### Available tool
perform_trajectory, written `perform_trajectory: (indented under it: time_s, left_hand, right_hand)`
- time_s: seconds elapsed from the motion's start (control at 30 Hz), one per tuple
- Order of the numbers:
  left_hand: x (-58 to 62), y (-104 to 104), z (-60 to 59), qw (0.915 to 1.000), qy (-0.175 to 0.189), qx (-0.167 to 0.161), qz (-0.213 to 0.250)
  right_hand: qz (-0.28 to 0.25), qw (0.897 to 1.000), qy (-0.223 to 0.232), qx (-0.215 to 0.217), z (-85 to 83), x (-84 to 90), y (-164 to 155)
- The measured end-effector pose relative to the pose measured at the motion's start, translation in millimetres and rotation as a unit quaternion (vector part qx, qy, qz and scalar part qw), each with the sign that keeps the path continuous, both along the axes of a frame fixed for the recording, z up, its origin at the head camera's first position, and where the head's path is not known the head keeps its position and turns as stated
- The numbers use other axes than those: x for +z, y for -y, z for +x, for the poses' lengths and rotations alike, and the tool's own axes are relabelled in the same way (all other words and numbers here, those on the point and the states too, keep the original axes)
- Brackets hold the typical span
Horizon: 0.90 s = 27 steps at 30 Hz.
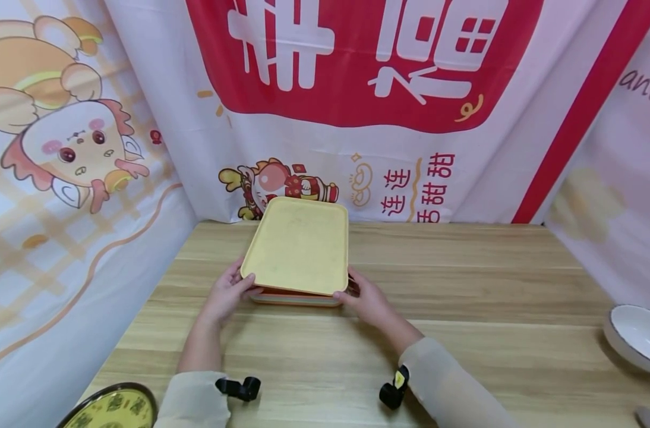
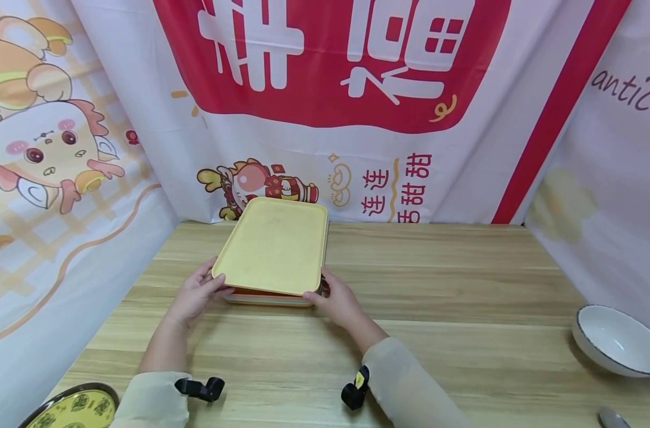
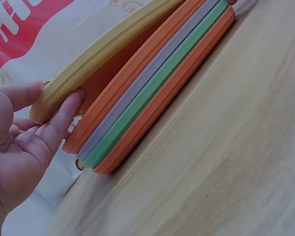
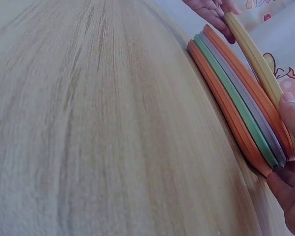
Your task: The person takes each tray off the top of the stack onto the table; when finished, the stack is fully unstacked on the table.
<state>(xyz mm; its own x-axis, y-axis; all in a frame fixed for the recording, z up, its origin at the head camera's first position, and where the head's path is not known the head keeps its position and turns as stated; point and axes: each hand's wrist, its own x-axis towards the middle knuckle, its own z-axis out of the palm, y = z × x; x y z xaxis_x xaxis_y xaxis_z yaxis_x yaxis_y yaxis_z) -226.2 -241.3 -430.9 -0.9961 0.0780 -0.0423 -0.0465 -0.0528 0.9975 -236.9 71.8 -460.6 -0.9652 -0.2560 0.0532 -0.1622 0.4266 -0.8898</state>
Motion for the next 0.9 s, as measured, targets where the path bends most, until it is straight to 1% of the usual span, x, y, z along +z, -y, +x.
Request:
perform_trajectory:
  time_s: [0.07, 0.2, 0.3, 0.4, 0.6, 0.77, 0.9]
  left_hand:
    - [-0.2, -1.2, 0.8, 0.9994, 0.007, 0.004, 0.032]
    - [1.2, -2.8, 2.2, 0.9969, 0.021, 0.027, 0.071]
    - [5.7, -1.3, 3.8, 0.9947, 0.027, 0.039, 0.091]
    - [14.1, 4.3, 5.8, 0.9934, 0.023, 0.042, 0.104]
    - [37.3, 26.4, 10.9, 0.9901, 0.011, 0.029, 0.137]
    - [56.9, 50.7, 20.5, 0.9851, -0.001, 0.021, 0.171]
    - [67.4, 75.8, 29.6, 0.9788, -0.013, 0.014, 0.204]
  right_hand:
    - [0.007, 1.000, 0.000, -0.001, 0.6, -0.7, -0.6]
    - [0.020, 1.000, -0.007, -0.003, 1.0, -2.9, -1.2]
    - [0.012, 1.000, -0.010, -0.001, 0.8, -4.3, -1.3]
    - [-0.002, 1.000, -0.006, 0.002, 0.9, -4.8, -1.4]
    - [-0.017, 1.000, 0.005, 0.003, 0.5, -6.7, -1.2]
    - [-0.015, 1.000, 0.007, 0.001, -0.8, -7.0, -0.7]
    - [-0.012, 1.000, 0.006, -0.001, -1.9, -7.7, -1.0]
